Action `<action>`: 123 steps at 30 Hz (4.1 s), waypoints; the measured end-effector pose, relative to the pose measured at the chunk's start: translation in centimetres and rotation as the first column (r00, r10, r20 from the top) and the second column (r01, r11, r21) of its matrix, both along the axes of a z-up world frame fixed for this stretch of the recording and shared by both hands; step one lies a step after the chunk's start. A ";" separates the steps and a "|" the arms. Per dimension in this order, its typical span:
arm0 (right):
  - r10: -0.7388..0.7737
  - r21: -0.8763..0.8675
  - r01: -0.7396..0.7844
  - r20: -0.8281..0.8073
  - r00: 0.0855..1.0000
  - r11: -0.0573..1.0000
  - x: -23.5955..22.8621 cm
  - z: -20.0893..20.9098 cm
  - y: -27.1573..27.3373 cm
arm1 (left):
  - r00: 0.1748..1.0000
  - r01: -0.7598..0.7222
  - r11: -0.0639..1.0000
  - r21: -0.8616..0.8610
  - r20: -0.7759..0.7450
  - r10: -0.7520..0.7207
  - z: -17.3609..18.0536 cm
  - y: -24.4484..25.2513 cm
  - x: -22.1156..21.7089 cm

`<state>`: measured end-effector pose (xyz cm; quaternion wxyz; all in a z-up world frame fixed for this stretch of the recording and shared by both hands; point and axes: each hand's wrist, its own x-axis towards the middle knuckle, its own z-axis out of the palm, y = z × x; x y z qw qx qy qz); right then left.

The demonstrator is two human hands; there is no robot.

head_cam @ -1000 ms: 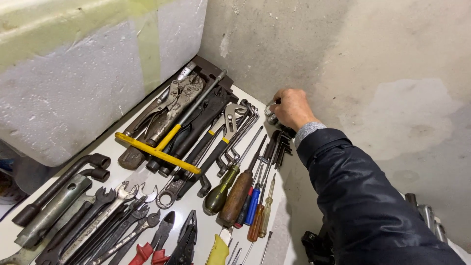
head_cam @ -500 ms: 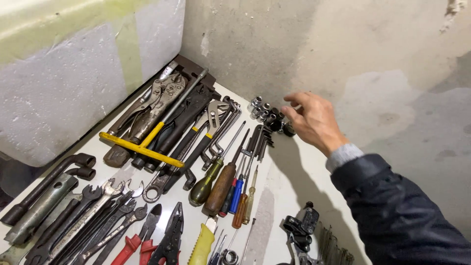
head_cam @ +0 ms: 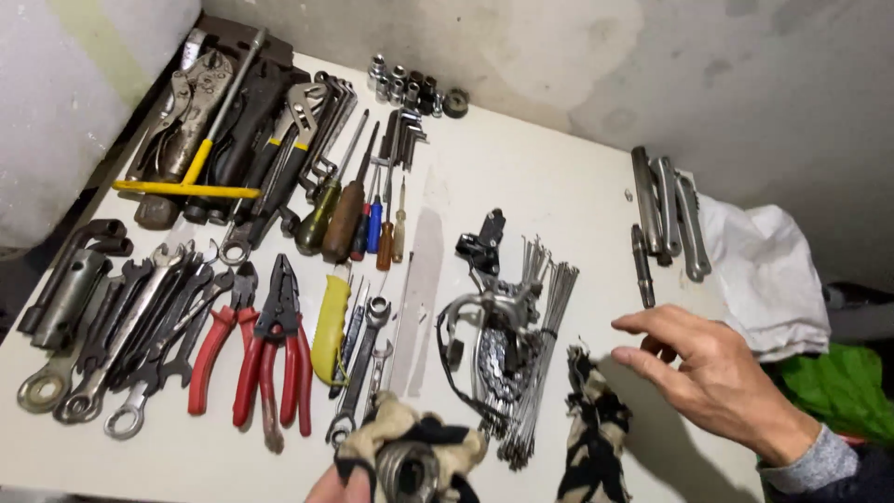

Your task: Cleaning bicycle bearings and a spindle using a rag on a workbench to remove grease and dirt.

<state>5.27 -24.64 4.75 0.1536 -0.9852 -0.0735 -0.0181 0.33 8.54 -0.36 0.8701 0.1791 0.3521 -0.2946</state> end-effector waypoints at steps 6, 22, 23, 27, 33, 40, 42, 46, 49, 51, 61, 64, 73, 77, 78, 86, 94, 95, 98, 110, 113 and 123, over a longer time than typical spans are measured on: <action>-0.085 -0.087 0.060 -0.308 0.948 0.994 -7.8 -5.9 -2.2 | 1.000 0.006 0.998 0.057 0.030 -0.007 7.9 0.3 0.4; -0.335 0.560 0.426 -0.263 0.905 0.711 -12.6 -1.7 -6.2 | 0.889 0.236 0.971 -0.034 0.411 -0.202 2.1 -8.0 -2.9; -0.356 0.566 0.439 -0.258 0.898 0.698 -13.2 -2.2 -7.5 | 0.881 0.260 0.965 -0.028 0.417 -0.225 1.6 -8.8 -2.8; -0.093 1.000 -0.011 0.013 0.996 0.012 -16.1 -1.3 -9.6 | 0.804 0.395 0.919 -0.007 0.488 -0.342 0.7 -12.5 -2.5; -0.088 0.827 -0.086 0.161 0.983 0.556 -17.1 2.7 -3.3 | 0.778 0.451 0.892 0.036 0.473 -0.413 0.7 -17.2 -2.5; -0.049 0.354 -0.107 0.403 0.914 0.929 -15.3 1.0 -0.4 | 0.792 0.279 0.938 0.207 0.503 -0.347 -3.8 -19.1 -3.6; -0.115 0.404 -0.046 0.366 0.924 0.913 -14.8 0.6 -0.7 | 0.805 0.242 0.956 0.169 0.516 -0.295 -3.5 -19.4 -3.7; -0.345 0.507 0.181 0.251 0.904 0.843 -14.0 -0.1 -2.7 | 0.843 0.291 0.954 0.070 0.454 -0.290 -2.2 -18.7 -3.3; -0.565 0.693 0.478 -0.124 0.816 0.539 -14.2 -1.0 -4.1 | 0.887 0.307 0.941 0.142 0.316 -0.337 -0.9 -17.9 -2.8; -0.488 0.776 0.364 -0.083 0.869 0.516 -14.5 -1.3 -4.0 | 0.870 0.332 0.940 0.074 0.361 -0.335 -1.5 -17.6 -2.7; -0.047 0.377 -0.100 0.363 0.931 0.921 -15.0 0.1 -0.3 | 0.805 0.368 0.918 0.148 0.444 -0.394 -3.2 -17.9 -4.4; -0.142 0.334 -0.011 0.430 0.891 0.943 -14.9 -0.1 0.1 | 0.807 0.310 0.941 0.134 0.487 -0.335 -4.1 -18.1 -4.5; -0.317 0.418 0.195 0.245 0.916 0.887 -14.5 -4.5 -4.4 | 0.878 0.205 0.978 0.045 0.432 -0.204 1.7 -18.0 -4.0; -0.188 0.316 0.144 0.113 0.976 0.938 -14.5 -3.8 -3.5 | 0.874 0.229 0.973 0.034 0.432 -0.221 0.2 -18.0 -3.8; -0.212 0.344 0.157 0.127 0.969 0.926 -14.6 -3.4 -3.5 | 0.877 0.226 0.974 0.026 0.430 -0.215 0.3 -18.0 -3.9; -0.168 0.616 -0.027 0.257 0.952 0.787 -14.9 -0.6 -2.0 | 0.880 0.208 0.974 0.089 0.417 -0.226 0.0 -18.1 -4.0; -0.140 0.542 -0.064 0.326 0.935 0.838 -14.9 -0.8 -0.8 | 0.882 0.170 0.977 0.130 0.422 -0.210 -1.1 -19.0 -4.0; -0.141 0.542 -0.062 0.325 0.935 0.838 -14.8 -0.7 -0.8 | 0.882 0.171 0.977 0.130 0.421 -0.211 -1.0 -18.9 -4.1; -0.118 0.532 -0.079 0.327 0.938 0.843 -14.8 -0.7 -0.8 | 0.857 0.189 0.969 0.161 0.454 -0.243 -1.0 -18.9 -4.3; -0.085 0.531 -0.112 0.332 0.940 0.840 -14.8 -1.0 -0.9 | 0.862 0.219 0.962 0.161 0.430 -0.268 -0.2 -18.7 -4.4; -0.038 0.501 -0.150 0.345 0.938 0.853 -14.7 -0.9 -0.8 | 0.868 0.217 0.963 0.161 0.419 -0.265 -0.6 -18.7 -4.5; -0.027 0.421 -0.173 0.428 0.903 0.890 -14.7 -1.0 -1.0 | 0.881 0.219 0.959 0.177 0.386 -0.273 -2.7 -19.1 -4.8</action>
